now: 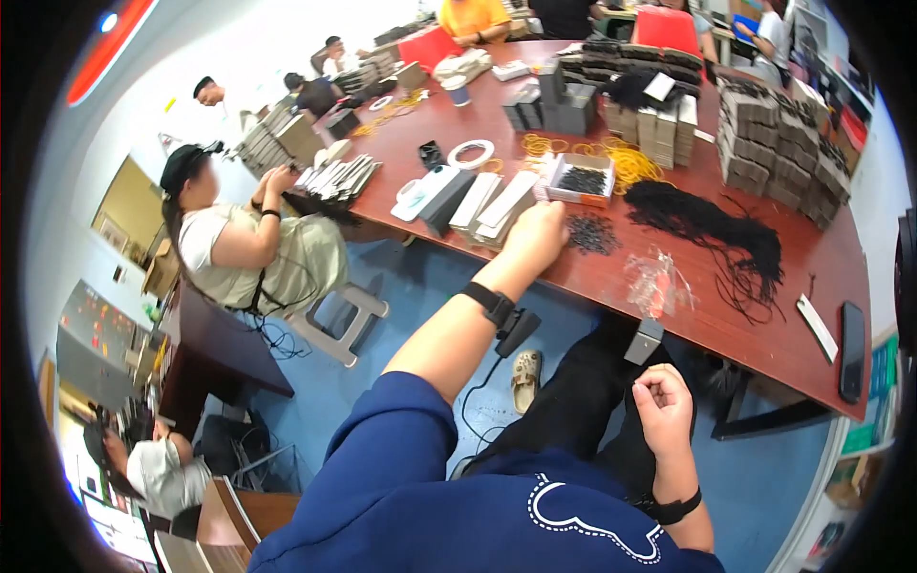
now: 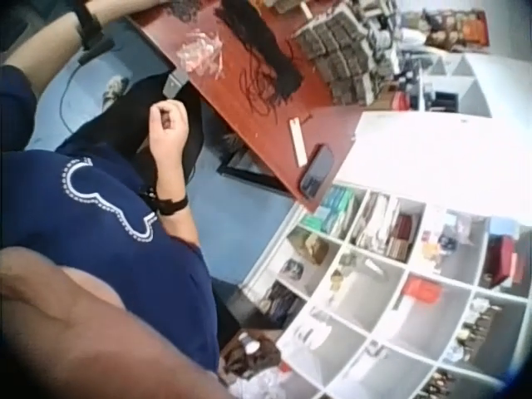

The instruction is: Manually assembling and bundling small sign components and using elastic bands.

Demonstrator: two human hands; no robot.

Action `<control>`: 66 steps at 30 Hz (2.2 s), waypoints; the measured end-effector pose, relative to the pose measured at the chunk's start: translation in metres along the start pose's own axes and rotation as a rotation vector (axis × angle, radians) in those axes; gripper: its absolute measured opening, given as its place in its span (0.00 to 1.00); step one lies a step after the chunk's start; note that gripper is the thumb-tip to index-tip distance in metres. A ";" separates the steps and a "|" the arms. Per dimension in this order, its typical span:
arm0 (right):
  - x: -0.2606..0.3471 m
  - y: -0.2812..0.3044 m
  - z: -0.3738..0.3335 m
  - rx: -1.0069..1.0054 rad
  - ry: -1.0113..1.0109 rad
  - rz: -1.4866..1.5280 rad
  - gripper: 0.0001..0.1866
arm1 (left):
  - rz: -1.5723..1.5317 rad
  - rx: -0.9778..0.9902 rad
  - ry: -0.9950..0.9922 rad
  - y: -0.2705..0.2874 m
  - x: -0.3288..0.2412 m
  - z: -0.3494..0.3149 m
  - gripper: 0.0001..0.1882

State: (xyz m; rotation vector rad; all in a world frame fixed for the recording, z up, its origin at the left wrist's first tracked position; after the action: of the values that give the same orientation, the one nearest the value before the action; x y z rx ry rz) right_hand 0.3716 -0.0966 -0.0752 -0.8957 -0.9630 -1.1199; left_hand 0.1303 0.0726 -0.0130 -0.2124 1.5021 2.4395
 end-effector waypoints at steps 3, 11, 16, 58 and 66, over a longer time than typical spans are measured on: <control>0.001 -0.002 -0.003 0.023 -0.012 -0.056 0.03 | -0.167 0.069 0.073 0.006 0.003 0.004 0.06; 0.006 0.020 0.011 -0.089 0.064 -0.097 0.02 | -0.874 0.045 0.200 0.034 -0.037 -0.043 0.04; 0.028 0.014 0.021 -0.269 0.127 0.048 0.03 | -1.434 0.317 0.314 0.006 -0.116 -0.120 0.09; 0.005 0.013 0.005 -0.308 -0.018 -0.050 0.02 | -0.617 0.085 -0.241 0.049 -0.150 -0.144 0.11; -0.008 -0.004 0.000 -0.203 -0.204 0.388 0.02 | -1.296 0.533 0.278 -0.007 -0.126 -0.156 0.05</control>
State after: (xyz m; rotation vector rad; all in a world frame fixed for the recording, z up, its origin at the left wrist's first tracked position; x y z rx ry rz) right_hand 0.3668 -0.0948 -0.0820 -1.3195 -0.8018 -0.8119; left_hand 0.2507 -0.0824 -0.0568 -1.0347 1.3490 0.9933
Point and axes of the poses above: each hand's wrist, its own z-axis towards the middle knuckle, its own y-axis out of the back of the hand, x = y × z, the point moved 10 cm from there along z, towards the middle knuckle, and after that the axes turned 6 degrees about y, right-handed, at the moved point
